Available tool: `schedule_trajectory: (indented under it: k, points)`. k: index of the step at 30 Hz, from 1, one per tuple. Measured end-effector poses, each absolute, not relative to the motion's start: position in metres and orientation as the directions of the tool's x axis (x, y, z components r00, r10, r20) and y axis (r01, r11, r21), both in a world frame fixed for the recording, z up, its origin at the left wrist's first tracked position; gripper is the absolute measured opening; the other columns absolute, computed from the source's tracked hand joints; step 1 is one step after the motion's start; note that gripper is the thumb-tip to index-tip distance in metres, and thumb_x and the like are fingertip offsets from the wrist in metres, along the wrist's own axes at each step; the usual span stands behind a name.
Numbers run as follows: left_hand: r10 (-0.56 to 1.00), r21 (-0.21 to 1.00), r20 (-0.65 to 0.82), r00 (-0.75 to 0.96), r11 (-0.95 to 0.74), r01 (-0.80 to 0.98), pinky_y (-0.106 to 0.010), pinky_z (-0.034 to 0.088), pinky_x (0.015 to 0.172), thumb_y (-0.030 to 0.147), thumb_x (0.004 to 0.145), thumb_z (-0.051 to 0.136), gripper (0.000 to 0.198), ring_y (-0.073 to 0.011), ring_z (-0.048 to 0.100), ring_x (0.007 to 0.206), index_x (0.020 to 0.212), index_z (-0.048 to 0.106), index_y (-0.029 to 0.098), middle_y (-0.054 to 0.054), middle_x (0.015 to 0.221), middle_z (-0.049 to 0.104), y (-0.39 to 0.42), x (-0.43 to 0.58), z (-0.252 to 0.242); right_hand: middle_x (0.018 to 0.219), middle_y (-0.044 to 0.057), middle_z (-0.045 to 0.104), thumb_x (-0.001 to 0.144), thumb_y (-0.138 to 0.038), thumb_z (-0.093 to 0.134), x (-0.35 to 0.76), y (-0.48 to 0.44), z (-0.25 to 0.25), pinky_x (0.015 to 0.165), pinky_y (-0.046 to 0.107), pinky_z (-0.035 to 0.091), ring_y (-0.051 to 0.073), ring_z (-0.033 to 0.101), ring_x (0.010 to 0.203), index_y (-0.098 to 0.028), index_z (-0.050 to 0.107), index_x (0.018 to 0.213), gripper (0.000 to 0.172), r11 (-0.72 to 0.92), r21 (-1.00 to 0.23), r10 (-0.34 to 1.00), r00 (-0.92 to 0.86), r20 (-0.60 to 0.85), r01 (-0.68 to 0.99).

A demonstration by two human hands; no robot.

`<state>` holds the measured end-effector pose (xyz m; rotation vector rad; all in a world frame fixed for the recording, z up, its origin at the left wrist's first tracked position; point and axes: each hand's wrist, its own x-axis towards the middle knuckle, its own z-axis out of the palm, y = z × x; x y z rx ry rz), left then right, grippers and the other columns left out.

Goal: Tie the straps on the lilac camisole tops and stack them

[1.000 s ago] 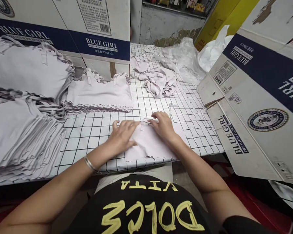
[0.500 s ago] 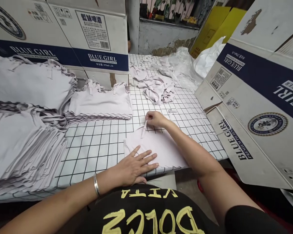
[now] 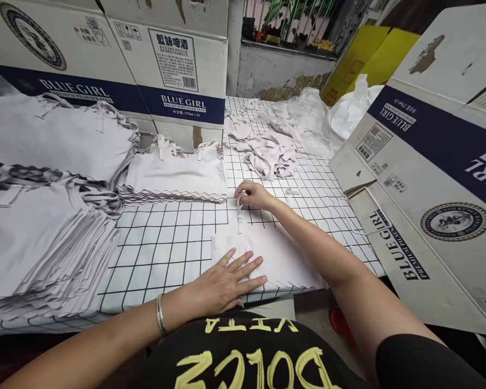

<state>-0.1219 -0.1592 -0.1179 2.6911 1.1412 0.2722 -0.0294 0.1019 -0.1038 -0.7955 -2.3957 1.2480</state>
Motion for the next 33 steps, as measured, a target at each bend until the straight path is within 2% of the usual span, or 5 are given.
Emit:
schedule_trajectory:
  k: [8,17,22,28,33]
  points:
    - [0.730,0.282,0.097,0.677,-0.673,0.684,-0.058,0.013,0.115,0.029,0.088,0.061,0.069,-0.0313,0.015,0.145,0.148,0.027,0.024,-0.011,0.158,0.018,-0.163,-0.124,-0.119,0.067,-0.003,0.057,0.058,-0.037,0.078,-0.005,0.113,-0.066,0.062,0.024,0.037,0.010,0.048,0.063,-0.016,0.063,0.073,0.030,0.425,-0.774,0.302,-0.880,-0.367,0.469]
    - [0.718,0.264,0.128,0.684,-0.690,0.674,-0.057,0.016,0.115,0.012,0.088,0.053,0.071,-0.0301,0.013,0.146,0.150,0.022,0.030,-0.008,0.159,0.014,-0.166,-0.125,-0.120,0.058,-0.003,0.053,0.071,-0.043,0.067,-0.028,0.099,-0.095,0.057,0.025,0.033,0.014,0.049,0.062,-0.020,0.044,0.057,0.036,0.382,-0.613,0.880,-0.475,0.012,0.692]
    - [0.791,0.227,0.136,0.597,-0.611,0.758,-0.056,0.019,0.115,0.012,0.087,0.056,0.076,-0.0322,0.008,0.146,0.151,0.018,0.022,-0.013,0.159,0.014,-0.177,-0.136,-0.131,0.061,-0.002,0.056,0.077,-0.049,0.062,-0.032,0.089,-0.111,0.056,0.025,0.031,0.015,0.050,0.063,-0.022,0.048,0.067,0.031,0.362,-0.569,0.894,-0.448,-0.013,0.739]
    - [0.720,0.278,0.154,0.676,-0.688,0.670,-0.056,0.019,0.115,0.021,0.094,0.047,0.050,-0.0286,0.027,0.142,0.143,0.037,0.020,-0.009,0.149,0.040,-0.182,-0.155,-0.127,0.065,-0.004,0.057,0.083,-0.033,0.055,-0.045,0.086,-0.109,0.058,0.023,0.037,0.014,0.053,0.062,-0.024,0.050,0.089,0.012,0.305,-0.700,0.877,-0.477,-0.058,0.646]
    - [0.697,0.311,0.302,0.651,-0.717,0.623,-0.050,0.035,0.108,0.020,0.094,0.046,0.041,-0.0265,0.050,0.125,0.135,0.047,0.016,-0.012,0.132,0.059,-0.180,-0.154,-0.122,0.084,-0.001,0.063,0.072,-0.025,0.067,-0.015,0.083,-0.074,0.060,0.025,0.041,0.014,0.056,0.067,-0.022,0.053,0.101,0.033,0.364,-0.644,0.781,-0.597,-0.182,0.673]
